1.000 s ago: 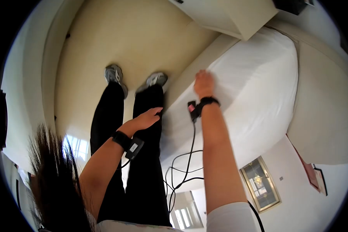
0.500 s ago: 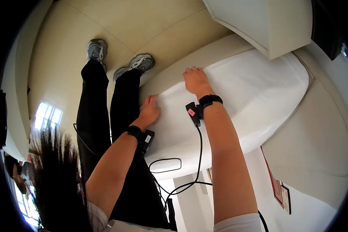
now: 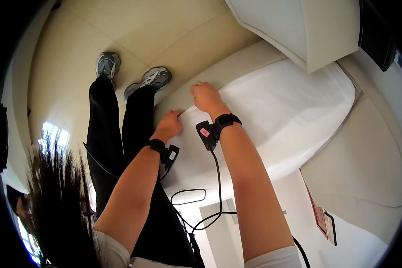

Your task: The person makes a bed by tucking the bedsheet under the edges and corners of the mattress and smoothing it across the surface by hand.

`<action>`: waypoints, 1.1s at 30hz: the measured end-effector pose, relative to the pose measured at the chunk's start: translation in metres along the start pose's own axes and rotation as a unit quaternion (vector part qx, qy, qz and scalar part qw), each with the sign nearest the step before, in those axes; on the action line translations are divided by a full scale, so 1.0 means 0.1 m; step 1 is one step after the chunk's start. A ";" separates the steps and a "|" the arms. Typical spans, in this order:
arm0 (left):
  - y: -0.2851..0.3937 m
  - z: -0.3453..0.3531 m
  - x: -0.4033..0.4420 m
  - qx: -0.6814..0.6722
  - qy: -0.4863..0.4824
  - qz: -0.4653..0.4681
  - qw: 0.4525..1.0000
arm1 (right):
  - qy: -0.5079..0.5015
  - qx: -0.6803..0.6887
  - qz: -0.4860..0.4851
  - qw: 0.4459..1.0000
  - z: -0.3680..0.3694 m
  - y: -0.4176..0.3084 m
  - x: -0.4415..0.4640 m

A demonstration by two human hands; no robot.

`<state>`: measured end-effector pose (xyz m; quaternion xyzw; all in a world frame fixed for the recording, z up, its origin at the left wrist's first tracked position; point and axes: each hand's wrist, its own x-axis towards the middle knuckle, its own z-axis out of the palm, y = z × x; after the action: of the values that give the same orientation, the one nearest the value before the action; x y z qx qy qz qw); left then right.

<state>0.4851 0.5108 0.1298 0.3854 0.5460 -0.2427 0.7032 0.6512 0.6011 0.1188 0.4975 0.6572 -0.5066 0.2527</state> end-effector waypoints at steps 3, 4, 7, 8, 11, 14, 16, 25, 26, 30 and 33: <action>-0.08 0.09 0.03 0.056 -0.014 0.012 0.998 | -0.067 -0.124 0.014 0.990 0.08 -0.04 -0.07; -0.06 0.06 0.06 0.096 0.002 0.031 0.995 | -0.061 -0.126 0.017 0.990 0.08 -0.01 -0.08; -0.05 0.09 0.05 0.146 -0.007 0.040 0.989 | -0.006 -0.109 -0.037 0.993 0.04 0.16 -0.12; -0.08 0.10 0.03 0.146 -0.012 0.041 0.988 | 0.016 -0.100 -0.042 0.994 -0.05 0.32 -0.10; -0.20 0.01 0.03 0.227 0.002 0.041 0.973 | 0.060 -0.225 0.036 0.972 -0.71 0.64 -0.20; -0.19 -0.12 -0.02 0.145 -0.003 0.059 0.988 | 0.013 -0.187 0.041 0.981 -1.15 0.89 -0.35; -0.15 -0.21 0.02 0.115 -0.031 0.064 0.991 | 0.005 -0.112 0.037 0.993 -1.22 0.99 -0.39; 0.12 -0.40 -0.07 0.030 -0.007 0.183 0.983 | -0.052 -0.182 0.033 0.981 -0.75 0.70 -0.29; 0.13 -0.38 -0.05 0.034 -0.003 0.183 0.983 | -0.085 -0.236 0.038 0.967 -0.66 0.62 -0.26; 0.22 -0.28 -0.07 -0.028 -0.026 0.229 0.973 | -0.018 -0.235 0.042 0.971 -0.28 0.48 -0.26; 0.21 -0.11 -0.01 -0.032 -0.033 0.229 0.972 | 0.220 0.028 -0.001 0.975 -0.26 0.63 -0.11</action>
<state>0.4945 0.5323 0.1353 0.4695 0.4271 -0.0700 0.7696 0.7174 0.6196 0.1113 0.6033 0.6827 -0.4028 0.0875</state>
